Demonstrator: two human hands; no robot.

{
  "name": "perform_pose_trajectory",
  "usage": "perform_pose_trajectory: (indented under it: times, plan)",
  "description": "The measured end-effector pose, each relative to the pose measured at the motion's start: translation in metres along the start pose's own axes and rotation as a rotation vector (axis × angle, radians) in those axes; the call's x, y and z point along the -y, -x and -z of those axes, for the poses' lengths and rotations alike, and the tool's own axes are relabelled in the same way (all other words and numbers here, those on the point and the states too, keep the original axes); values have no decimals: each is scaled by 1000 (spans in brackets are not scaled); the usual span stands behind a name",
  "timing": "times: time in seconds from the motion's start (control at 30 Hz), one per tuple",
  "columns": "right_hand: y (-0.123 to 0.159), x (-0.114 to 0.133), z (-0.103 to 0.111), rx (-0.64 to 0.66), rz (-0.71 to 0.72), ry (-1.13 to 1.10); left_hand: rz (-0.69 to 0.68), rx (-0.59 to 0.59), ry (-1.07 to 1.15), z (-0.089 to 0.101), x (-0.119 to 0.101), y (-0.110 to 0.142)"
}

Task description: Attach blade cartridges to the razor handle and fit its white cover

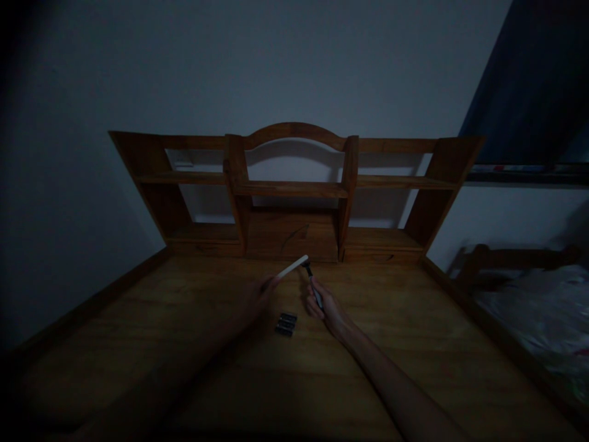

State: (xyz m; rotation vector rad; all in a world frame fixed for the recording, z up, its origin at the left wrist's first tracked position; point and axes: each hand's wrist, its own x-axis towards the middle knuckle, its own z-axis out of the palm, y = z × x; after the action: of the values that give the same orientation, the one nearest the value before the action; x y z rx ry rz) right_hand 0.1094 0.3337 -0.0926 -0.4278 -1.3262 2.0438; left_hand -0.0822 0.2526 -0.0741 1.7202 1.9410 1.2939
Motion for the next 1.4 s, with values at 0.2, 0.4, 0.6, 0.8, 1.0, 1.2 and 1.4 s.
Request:
perform_pose_trajectory:
  times: [0.2, 0.4, 0.6, 0.8, 1.0, 1.2, 1.4]
  plan:
    - [-1, 0, 3, 5, -12, 15, -34, 8, 36, -2, 2, -2]
    - [0, 1, 2, 3, -17, 12, -32, 19, 37, -2, 3, -2]
    - [0, 0, 2, 12, -17, 14, -19, 8, 42, -1, 1, -1]
    - [-1, -1, 3, -3, -15, 33, -16, 1, 44, -3, 5, -3]
    - [-1, -1, 3, -16, -9, 56, -22, 11, 89, 1, 0, -2]
    - [-1, 0, 4, 22, -10, 36, -10, 38, 79, 0, -3, -1]
    - [0, 1, 1, 11, -16, 25, -14, 24, 70, -3, 4, -2]
